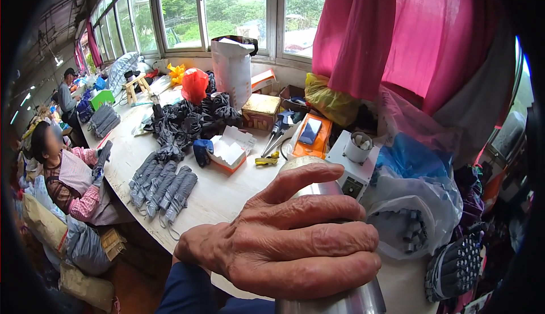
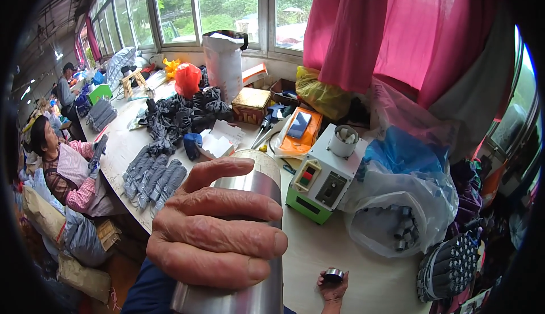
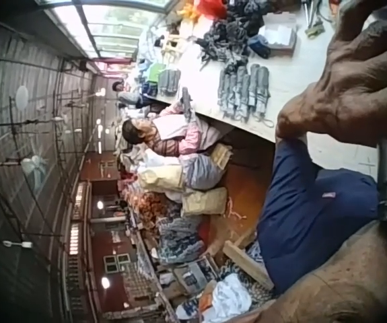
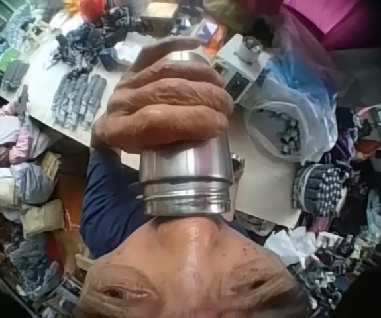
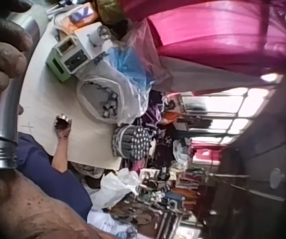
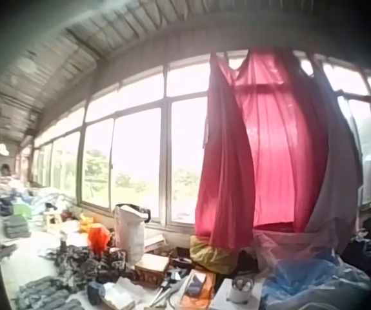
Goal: Assembling plastic caps and metal rings onto grey handle-like mechanical components at a factory workbench.
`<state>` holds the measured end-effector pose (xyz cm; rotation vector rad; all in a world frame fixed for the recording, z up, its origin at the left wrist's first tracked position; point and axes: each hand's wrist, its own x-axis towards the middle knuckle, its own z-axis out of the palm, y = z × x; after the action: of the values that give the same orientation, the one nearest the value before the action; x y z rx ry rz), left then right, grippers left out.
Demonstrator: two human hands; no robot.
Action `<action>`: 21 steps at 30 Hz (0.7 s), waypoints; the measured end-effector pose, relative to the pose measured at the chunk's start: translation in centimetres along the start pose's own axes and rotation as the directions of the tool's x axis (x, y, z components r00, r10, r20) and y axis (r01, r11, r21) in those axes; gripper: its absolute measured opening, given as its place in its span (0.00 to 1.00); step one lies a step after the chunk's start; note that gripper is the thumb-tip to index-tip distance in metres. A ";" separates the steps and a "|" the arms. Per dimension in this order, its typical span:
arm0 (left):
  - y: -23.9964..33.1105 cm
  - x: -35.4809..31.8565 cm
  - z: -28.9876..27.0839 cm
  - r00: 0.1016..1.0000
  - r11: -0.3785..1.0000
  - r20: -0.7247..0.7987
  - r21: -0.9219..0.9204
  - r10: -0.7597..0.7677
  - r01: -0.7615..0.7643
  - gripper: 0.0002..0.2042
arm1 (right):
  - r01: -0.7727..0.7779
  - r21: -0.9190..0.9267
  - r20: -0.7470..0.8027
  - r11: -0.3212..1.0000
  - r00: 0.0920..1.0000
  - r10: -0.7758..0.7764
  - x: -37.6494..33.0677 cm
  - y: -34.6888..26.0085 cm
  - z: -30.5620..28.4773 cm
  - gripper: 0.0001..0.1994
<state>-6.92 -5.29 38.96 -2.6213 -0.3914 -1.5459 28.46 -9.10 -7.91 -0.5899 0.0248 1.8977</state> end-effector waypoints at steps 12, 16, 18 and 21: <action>-0.2 0.3 0.1 1.000 1.000 0.001 -0.014 0.021 -0.021 0.08 | -0.047 0.066 0.020 0.997 0.999 0.046 0.1 -0.2 -0.1 0.34; -0.1 0.2 -0.1 1.000 1.000 -0.007 -0.019 -0.005 0.005 0.07 | -0.050 0.049 0.028 0.998 0.998 0.049 0.4 -0.2 -0.5 0.34; -0.2 0.3 -0.1 1.000 1.000 -0.005 -0.014 0.004 -0.005 0.07 | -0.042 0.027 0.032 0.999 0.999 0.041 0.4 -0.2 -0.7 0.34; -0.3 0.5 0.1 1.000 1.000 0.001 -0.009 0.024 -0.024 0.07 | -0.036 0.036 0.013 0.999 0.999 0.036 0.4 -0.3 -0.6 0.34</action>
<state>-6.65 -4.89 39.34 -2.6233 -0.3529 -1.5427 28.82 -8.87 -8.55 -0.5559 0.0620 1.9317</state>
